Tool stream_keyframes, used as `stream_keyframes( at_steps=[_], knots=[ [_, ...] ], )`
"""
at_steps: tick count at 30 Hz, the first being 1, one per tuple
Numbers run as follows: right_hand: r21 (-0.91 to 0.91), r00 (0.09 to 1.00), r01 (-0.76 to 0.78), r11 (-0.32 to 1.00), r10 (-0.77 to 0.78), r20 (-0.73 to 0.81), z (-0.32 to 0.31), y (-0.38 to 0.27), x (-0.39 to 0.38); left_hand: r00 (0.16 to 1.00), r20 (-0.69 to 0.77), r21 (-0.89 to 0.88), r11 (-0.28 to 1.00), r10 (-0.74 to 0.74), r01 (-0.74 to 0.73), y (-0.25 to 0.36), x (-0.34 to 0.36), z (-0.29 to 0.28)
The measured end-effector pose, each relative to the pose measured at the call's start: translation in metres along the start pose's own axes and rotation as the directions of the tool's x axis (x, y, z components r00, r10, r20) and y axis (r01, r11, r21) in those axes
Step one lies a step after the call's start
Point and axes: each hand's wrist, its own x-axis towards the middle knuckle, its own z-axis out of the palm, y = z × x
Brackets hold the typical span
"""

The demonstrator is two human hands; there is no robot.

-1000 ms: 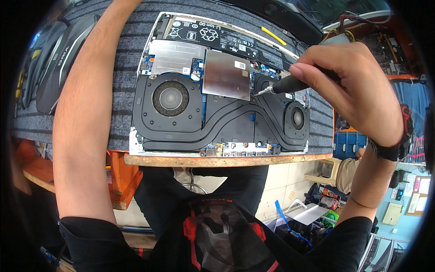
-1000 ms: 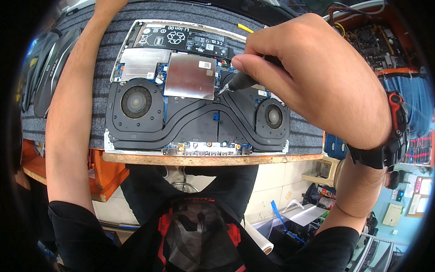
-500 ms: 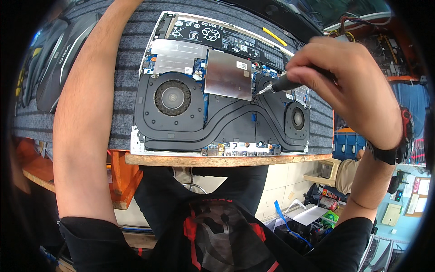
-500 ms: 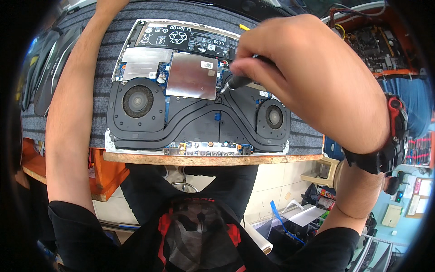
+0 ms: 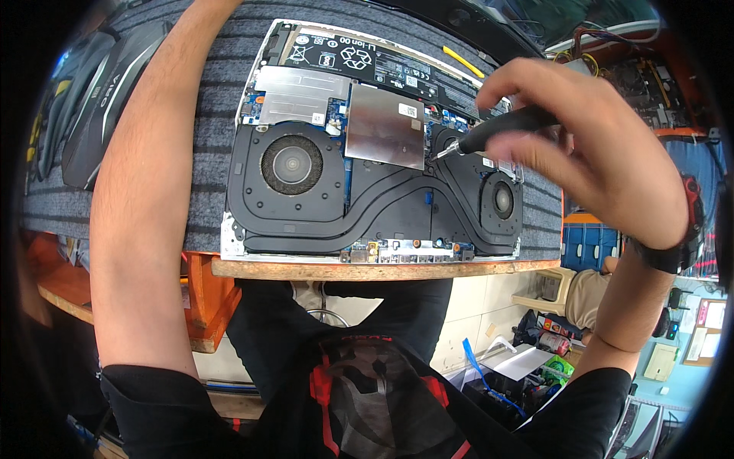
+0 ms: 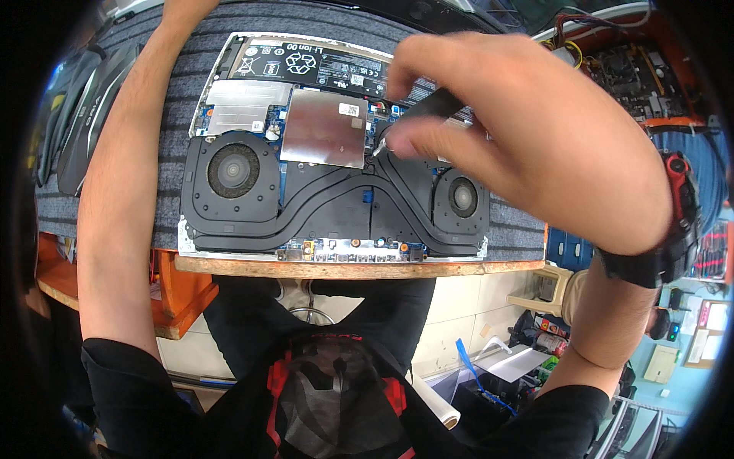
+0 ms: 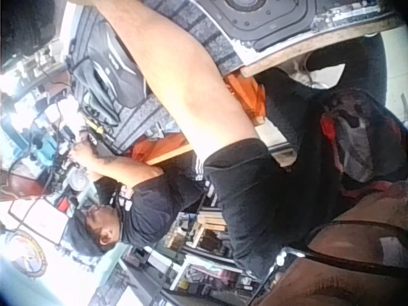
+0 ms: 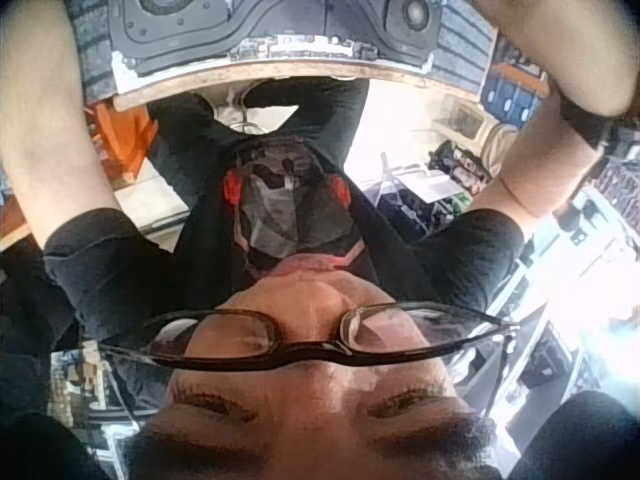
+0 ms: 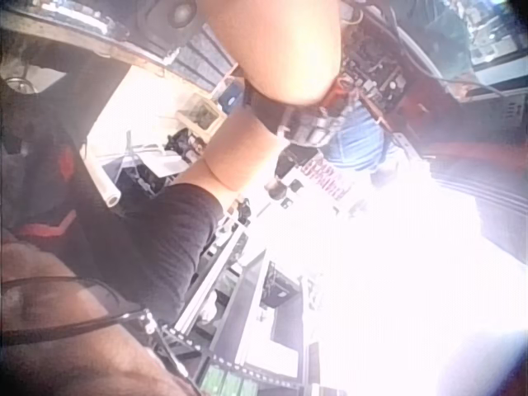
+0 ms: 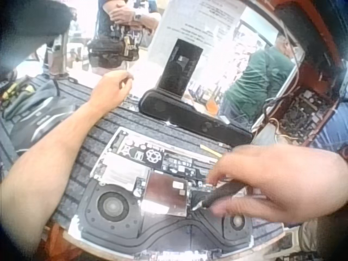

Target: The person uses a screwdriver to remove screws from the internal chassis of a disassembled laptop. They systematically loosen screws around the motherboard and cooling system components while the device rests on a workbench.

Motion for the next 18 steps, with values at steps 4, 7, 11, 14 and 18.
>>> stream_keyframes(
  at_steps=[4,7,11,14,18],
  knots=[
    [-0.055,0.998,0.052,0.997,-0.05,0.042,-0.007,0.001,0.001,1.0,-0.013,-0.001,1.0,0.019,-0.019,-0.004,-0.001,0.002],
    [-0.015,0.996,-0.076,0.997,0.076,0.056,-0.008,-0.004,-0.002,0.999,-0.019,0.004,1.0,0.03,-0.03,-0.004,-0.001,0.003],
    [-0.033,0.998,0.046,0.998,-0.045,0.038,-0.006,0.004,-0.001,1.0,-0.023,-0.015,1.0,0.02,-0.02,-0.002,0.0,0.002],
    [-0.028,0.995,0.105,0.994,-0.105,0.005,-0.006,0.002,0.002,0.999,-0.027,0.027,0.999,0.045,-0.044,-0.007,0.001,-0.005],
    [-0.071,0.99,-0.087,0.994,0.094,0.106,-0.005,0.003,0.001,0.999,-0.023,-0.041,0.999,0.028,-0.029,0.0,-0.005,0.015]
  ],
)
